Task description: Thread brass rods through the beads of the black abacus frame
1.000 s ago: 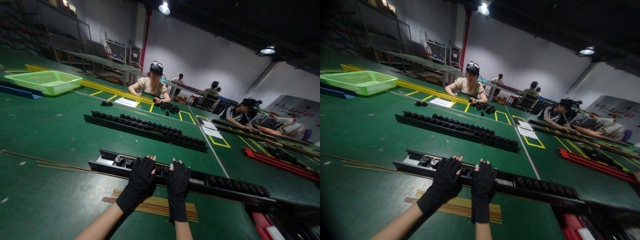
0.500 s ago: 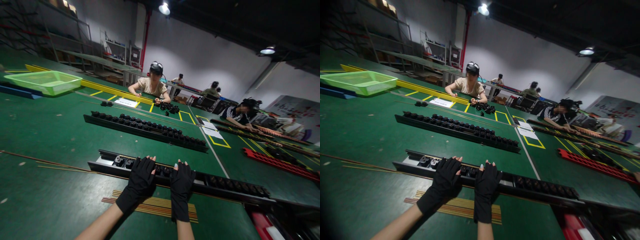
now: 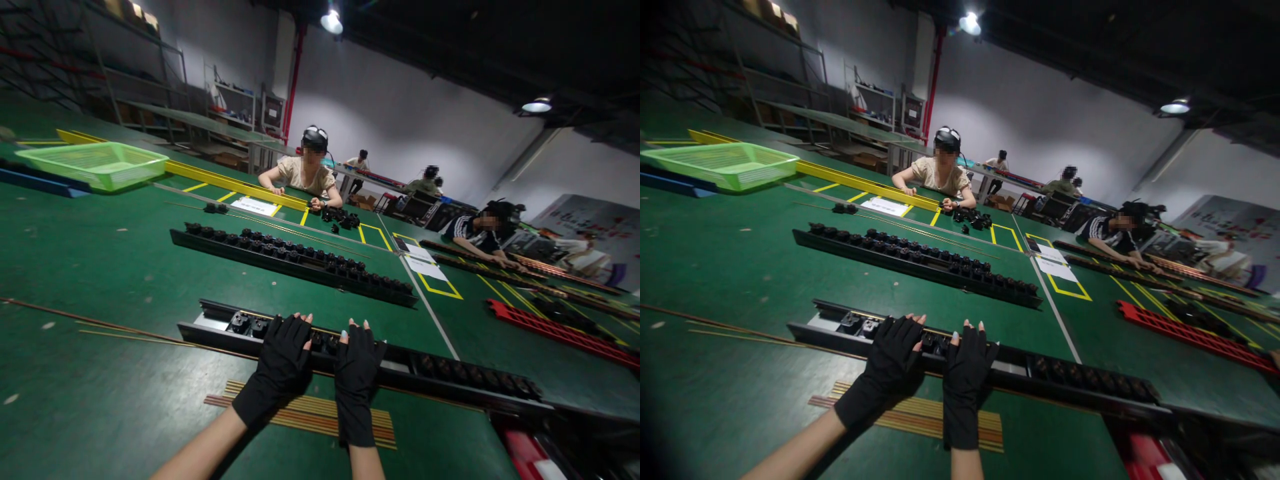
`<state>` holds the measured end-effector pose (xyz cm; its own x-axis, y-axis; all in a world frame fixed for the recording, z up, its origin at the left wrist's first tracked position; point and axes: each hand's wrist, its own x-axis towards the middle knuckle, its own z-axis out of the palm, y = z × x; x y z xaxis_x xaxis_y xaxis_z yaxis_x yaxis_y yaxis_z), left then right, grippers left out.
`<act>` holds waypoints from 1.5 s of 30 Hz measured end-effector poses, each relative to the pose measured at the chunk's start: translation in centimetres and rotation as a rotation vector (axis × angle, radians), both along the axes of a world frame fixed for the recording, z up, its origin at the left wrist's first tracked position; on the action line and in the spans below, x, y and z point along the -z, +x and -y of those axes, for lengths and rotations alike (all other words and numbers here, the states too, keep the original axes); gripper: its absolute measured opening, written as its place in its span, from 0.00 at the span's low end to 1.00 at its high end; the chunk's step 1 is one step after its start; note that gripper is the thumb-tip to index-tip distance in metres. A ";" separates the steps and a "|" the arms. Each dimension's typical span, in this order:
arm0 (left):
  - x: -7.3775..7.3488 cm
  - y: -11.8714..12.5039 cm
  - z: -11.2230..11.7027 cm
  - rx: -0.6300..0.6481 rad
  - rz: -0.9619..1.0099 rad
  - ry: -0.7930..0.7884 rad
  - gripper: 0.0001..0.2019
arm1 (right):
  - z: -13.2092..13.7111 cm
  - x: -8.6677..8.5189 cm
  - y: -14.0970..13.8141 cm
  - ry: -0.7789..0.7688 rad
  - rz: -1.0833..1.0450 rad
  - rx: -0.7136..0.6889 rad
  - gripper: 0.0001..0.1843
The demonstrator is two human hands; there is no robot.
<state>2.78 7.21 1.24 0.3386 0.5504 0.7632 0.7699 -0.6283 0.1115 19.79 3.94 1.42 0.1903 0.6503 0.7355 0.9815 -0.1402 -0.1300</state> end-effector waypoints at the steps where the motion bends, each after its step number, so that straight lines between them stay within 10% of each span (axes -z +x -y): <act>1: 0.0 0.0 0.0 -0.003 0.002 -0.001 0.19 | 0.0 0.0 0.0 0.011 0.013 0.002 0.22; 45: 0.5 0.1 0.1 0.029 0.055 -0.067 0.24 | -0.2 1.0 -4.2 -0.041 0.106 -0.221 0.25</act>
